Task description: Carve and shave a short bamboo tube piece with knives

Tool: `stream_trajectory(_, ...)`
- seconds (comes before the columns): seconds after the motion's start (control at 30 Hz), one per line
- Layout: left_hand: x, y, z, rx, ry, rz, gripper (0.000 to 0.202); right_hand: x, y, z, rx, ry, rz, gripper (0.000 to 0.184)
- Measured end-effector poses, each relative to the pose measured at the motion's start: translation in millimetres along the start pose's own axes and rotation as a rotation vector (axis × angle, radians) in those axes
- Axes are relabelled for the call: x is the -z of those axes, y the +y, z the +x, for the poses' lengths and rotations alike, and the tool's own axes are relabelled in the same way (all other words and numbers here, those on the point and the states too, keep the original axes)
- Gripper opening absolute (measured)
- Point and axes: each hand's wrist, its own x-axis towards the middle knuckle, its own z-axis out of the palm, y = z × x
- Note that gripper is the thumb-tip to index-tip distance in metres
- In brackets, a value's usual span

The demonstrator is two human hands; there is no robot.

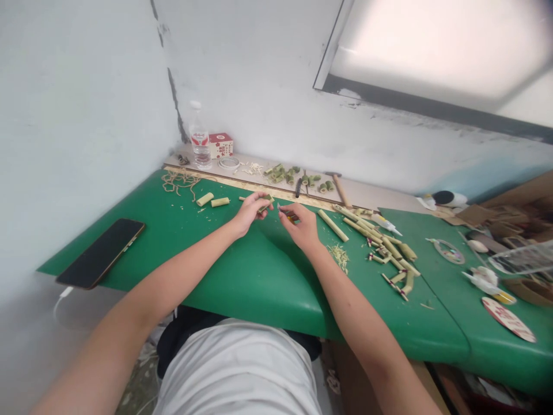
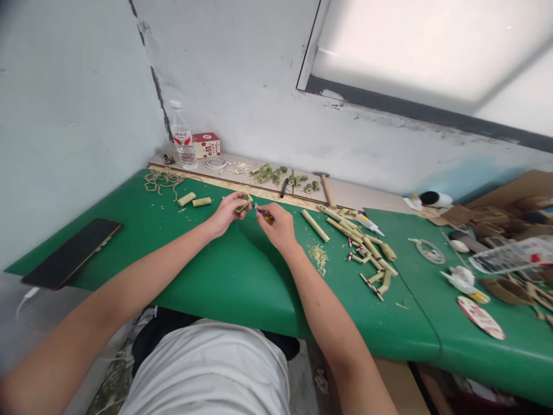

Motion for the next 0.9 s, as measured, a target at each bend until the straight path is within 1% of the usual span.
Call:
stream_trajectory(0.13,1.4,-2.5,1.7,-0.019,0.024,0.03,0.037,0.4,-1.2,0.1,0.0,-0.001,-0.001,0.014)
stream_trajectory(0.23,1.7,-5.0,2.5,-0.03,0.025,0.066,0.037,0.6,-1.4,0.0,0.0,0.0,-0.002,0.015)
stream_trajectory(0.4,1.8,-9.0,3.0,-0.064,0.014,0.133,0.034,1.0,-2.3,-0.1,-0.001,0.008,0.0,0.016)
stream_trajectory(0.6,0.4,-9.7,3.3,-0.146,-0.012,0.196,0.027,2.5,-5.4,-0.4,-0.008,0.055,0.001,0.019)
stream_trajectory(0.7,-0.8,-10.6,4.3,-0.181,-0.021,0.202,0.025,1.8,-5.0,-0.1,-0.007,0.055,0.003,0.019)
stream_trajectory(0.8,0.0,-12.2,6.1,-0.189,-0.012,0.201,0.023,1.2,-3.6,0.7,0.003,0.029,0.005,0.018)
stream_trajectory(0.9,2.8,-13.0,7.8,-0.167,0.01,0.2,0.022,2.4,-3.2,1.5,0.002,0.035,0.003,0.017)
